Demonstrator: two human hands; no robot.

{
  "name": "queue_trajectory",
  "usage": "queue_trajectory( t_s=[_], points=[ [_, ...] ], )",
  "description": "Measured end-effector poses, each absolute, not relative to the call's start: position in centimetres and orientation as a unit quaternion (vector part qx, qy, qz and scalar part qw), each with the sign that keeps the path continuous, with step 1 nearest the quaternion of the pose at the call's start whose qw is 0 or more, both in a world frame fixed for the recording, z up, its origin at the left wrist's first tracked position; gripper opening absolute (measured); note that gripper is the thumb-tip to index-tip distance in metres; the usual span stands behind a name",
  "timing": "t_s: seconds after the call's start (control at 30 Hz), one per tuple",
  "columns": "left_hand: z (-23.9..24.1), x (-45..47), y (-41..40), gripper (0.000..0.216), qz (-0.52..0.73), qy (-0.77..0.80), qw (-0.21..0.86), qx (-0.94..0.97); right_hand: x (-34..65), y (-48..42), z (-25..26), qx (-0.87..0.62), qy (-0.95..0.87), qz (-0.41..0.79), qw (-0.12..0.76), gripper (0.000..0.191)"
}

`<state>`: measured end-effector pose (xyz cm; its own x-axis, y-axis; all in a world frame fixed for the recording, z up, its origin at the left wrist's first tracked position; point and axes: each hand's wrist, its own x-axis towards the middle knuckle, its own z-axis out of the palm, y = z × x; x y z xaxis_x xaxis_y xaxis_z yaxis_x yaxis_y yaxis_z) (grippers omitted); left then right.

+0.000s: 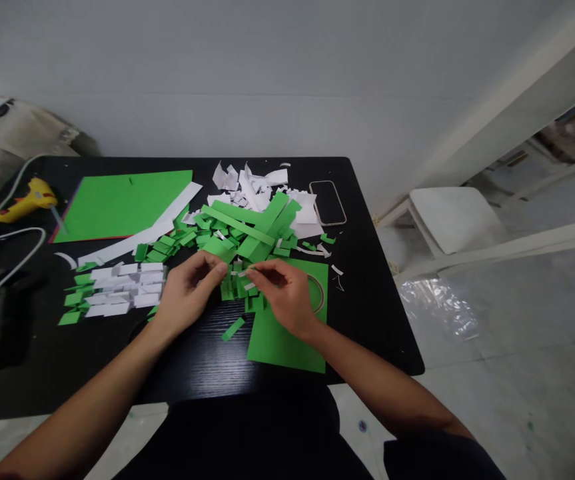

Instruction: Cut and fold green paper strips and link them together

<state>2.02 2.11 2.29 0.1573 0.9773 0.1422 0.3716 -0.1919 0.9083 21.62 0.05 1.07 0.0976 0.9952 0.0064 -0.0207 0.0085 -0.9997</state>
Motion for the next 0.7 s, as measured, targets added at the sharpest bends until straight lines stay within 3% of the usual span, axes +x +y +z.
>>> queue_trajectory(
  t_s=[0.13, 0.27, 0.5, 0.7],
  points=[
    [1.9, 2.6, 1.8, 0.018, 0.382, 0.462, 0.439, 0.669, 21.4, 0.1, 0.7, -0.52, -0.472, 0.5, 0.507, 0.021],
    [1.3, 2.6, 1.7, 0.02, 0.363, 0.462, 0.417, 0.694, 21.4, 0.2, 0.4, -0.502, -0.477, 0.512, 0.509, 0.025],
    [1.0, 2.5, 1.7, 0.016, 0.368, 0.45, 0.382, 0.718, 21.7, 0.5, 0.3, -0.491, -0.498, 0.497, 0.514, 0.016],
    [0.6, 2.9, 1.6, 0.015, 0.384, 0.459, 0.44, 0.67, 21.8, 0.8, -0.1, -0.501, -0.482, 0.496, 0.521, 0.016]
  ],
)
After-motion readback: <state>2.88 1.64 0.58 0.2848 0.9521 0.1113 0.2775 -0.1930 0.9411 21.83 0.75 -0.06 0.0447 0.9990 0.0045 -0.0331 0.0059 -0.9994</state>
